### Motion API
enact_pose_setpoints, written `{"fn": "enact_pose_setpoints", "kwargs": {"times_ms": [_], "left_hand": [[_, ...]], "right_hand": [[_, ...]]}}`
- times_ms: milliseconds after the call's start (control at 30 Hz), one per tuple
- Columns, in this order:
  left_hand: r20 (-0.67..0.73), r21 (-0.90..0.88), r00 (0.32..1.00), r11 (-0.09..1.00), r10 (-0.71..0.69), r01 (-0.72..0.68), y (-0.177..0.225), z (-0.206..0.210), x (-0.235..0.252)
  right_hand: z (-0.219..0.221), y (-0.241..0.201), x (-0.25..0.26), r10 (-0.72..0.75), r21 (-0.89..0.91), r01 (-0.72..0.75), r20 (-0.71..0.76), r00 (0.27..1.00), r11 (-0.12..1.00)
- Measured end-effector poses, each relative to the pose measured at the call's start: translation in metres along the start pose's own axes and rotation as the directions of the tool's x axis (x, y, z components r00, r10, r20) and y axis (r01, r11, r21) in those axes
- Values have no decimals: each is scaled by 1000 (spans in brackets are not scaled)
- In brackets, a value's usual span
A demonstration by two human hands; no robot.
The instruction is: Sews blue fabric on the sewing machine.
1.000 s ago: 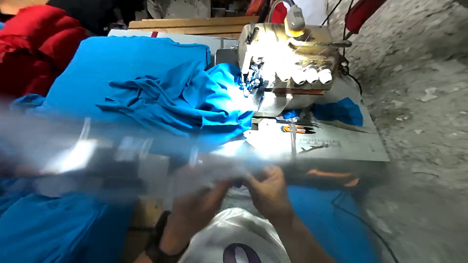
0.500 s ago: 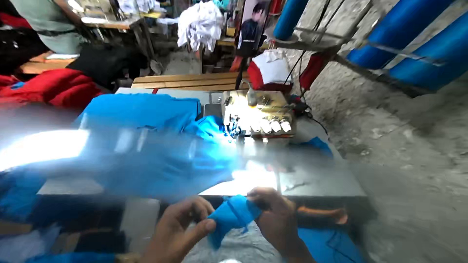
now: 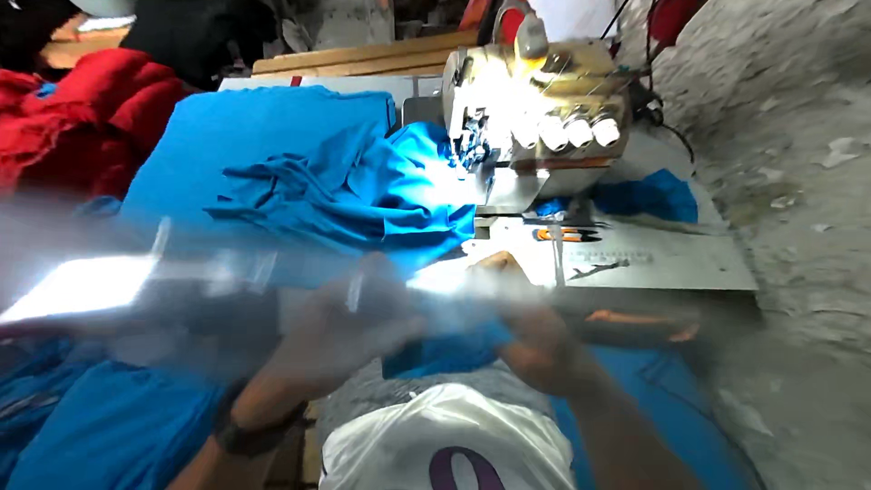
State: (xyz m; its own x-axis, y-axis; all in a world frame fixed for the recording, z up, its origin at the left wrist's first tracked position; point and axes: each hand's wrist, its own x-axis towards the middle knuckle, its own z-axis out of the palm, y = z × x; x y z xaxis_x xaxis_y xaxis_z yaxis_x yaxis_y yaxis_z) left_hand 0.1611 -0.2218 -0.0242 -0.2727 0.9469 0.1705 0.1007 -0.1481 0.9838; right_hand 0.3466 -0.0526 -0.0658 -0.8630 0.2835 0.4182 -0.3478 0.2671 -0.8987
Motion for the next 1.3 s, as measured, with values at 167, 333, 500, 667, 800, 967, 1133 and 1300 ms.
{"fn": "enact_pose_setpoints", "kwargs": {"times_ms": [167,333,500,667,800,967,1133,1300], "left_hand": [[48,601,999,798,18,-43,12,-3,-11],[102,783,991,607,90,-135,14,9,-17],[80,808,994,579,73,-108,10,15,-20],[15,769,986,629,163,-116,3,15,-17],[-103,553,987,832,124,-46,3,14,-13],[-156,435,982,900,110,-32,1,16,-13],[-237,410,963,912,130,-22,0,22,-11],[-303,478,928,877,219,-51,-12,25,-5]], "right_hand": [[-4,-15,-2,40,-476,-92,-118,992,874],[2,-17,-1,-32,-596,-111,-224,974,795],[2,-14,-3,-34,-553,-102,-229,973,827],[-3,-12,-7,48,-311,-126,-247,968,942],[-2,-15,-6,152,-57,-174,-279,948,983],[4,-13,-4,211,86,-194,-298,931,977],[8,-11,-2,255,152,-216,-325,911,965],[8,-8,0,291,97,-275,-395,872,957]]}}
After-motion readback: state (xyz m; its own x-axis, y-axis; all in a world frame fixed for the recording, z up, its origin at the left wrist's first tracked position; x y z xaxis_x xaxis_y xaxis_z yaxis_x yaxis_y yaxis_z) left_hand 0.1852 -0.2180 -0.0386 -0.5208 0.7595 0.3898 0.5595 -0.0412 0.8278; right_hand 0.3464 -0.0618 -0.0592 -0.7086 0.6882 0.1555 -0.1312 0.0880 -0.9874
